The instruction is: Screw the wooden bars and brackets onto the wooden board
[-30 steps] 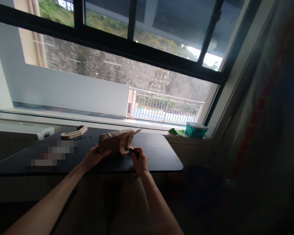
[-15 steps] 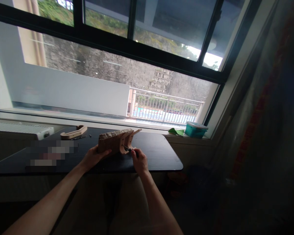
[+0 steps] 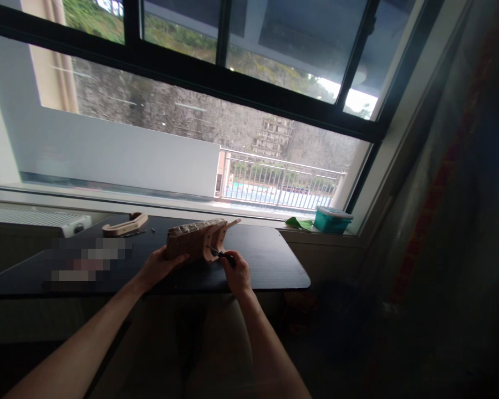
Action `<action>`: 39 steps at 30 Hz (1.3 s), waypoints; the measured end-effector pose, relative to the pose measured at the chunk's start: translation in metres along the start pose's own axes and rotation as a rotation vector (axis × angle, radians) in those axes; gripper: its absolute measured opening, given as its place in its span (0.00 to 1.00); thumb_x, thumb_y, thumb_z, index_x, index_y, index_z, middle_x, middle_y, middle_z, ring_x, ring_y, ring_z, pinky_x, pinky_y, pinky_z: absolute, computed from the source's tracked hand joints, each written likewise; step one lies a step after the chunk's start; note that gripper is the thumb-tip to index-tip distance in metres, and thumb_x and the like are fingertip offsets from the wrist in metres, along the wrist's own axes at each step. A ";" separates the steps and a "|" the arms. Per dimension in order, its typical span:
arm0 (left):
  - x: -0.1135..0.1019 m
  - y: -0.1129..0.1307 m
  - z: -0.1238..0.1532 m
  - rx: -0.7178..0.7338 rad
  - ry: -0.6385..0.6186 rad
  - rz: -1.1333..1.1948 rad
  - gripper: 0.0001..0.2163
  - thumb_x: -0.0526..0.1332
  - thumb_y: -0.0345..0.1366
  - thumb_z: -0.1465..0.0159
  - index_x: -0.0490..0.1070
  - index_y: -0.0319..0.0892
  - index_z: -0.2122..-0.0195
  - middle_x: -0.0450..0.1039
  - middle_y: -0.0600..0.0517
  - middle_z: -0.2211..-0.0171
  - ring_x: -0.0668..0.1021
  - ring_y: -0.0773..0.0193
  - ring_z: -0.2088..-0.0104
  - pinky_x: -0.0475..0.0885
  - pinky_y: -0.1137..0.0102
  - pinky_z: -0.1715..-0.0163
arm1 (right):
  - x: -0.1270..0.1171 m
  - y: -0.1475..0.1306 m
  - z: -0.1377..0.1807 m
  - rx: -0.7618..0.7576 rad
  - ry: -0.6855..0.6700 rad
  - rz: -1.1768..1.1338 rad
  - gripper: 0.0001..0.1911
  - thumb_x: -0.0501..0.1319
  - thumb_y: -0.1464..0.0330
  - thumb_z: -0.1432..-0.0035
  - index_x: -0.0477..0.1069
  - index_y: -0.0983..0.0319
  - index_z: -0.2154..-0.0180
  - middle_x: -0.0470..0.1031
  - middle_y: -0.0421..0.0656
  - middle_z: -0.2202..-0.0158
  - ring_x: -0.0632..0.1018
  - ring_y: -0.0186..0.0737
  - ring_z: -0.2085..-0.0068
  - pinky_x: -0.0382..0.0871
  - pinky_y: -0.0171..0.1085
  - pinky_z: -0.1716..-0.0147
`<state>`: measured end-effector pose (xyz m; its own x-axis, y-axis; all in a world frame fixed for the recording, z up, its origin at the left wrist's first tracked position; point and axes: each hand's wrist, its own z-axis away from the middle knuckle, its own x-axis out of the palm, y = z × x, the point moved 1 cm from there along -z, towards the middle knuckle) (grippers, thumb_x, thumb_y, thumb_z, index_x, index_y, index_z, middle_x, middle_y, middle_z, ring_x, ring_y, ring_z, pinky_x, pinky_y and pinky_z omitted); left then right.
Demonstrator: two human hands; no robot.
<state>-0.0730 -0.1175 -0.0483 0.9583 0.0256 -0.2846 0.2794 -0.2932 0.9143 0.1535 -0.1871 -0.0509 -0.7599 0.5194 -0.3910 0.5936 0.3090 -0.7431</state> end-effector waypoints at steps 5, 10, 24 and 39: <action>0.000 0.005 0.002 -0.001 0.007 0.010 0.28 0.68 0.51 0.58 0.74 0.38 0.59 0.80 0.48 0.64 0.79 0.53 0.62 0.74 0.64 0.61 | 0.000 -0.001 -0.001 -0.012 -0.007 0.007 0.12 0.56 0.60 0.44 0.75 0.57 0.63 0.78 0.41 0.62 0.77 0.40 0.60 0.67 0.35 0.58; 0.000 0.006 0.002 -0.003 0.019 0.009 0.27 0.69 0.50 0.58 0.74 0.37 0.60 0.80 0.47 0.65 0.79 0.52 0.62 0.74 0.64 0.61 | 0.000 -0.003 0.000 -0.010 -0.021 0.031 0.12 0.55 0.61 0.43 0.74 0.57 0.63 0.78 0.41 0.62 0.77 0.41 0.60 0.67 0.36 0.58; 0.000 0.011 0.004 0.006 0.022 0.009 0.27 0.69 0.50 0.59 0.75 0.38 0.60 0.80 0.48 0.65 0.79 0.53 0.62 0.74 0.65 0.61 | 0.002 0.003 -0.002 -0.008 0.011 -0.036 0.11 0.56 0.63 0.46 0.72 0.57 0.62 0.77 0.40 0.64 0.75 0.37 0.65 0.68 0.34 0.63; -0.001 0.009 0.004 -0.002 0.009 -0.009 0.28 0.68 0.50 0.58 0.74 0.38 0.59 0.80 0.48 0.63 0.79 0.50 0.59 0.74 0.63 0.58 | -0.001 -0.001 -0.002 0.006 0.008 -0.061 0.14 0.55 0.60 0.44 0.76 0.58 0.64 0.79 0.41 0.64 0.77 0.40 0.61 0.67 0.37 0.57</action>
<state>-0.0715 -0.1237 -0.0414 0.9564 0.0370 -0.2898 0.2877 -0.2910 0.9124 0.1543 -0.1861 -0.0491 -0.7923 0.5061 -0.3409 0.5449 0.3353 -0.7686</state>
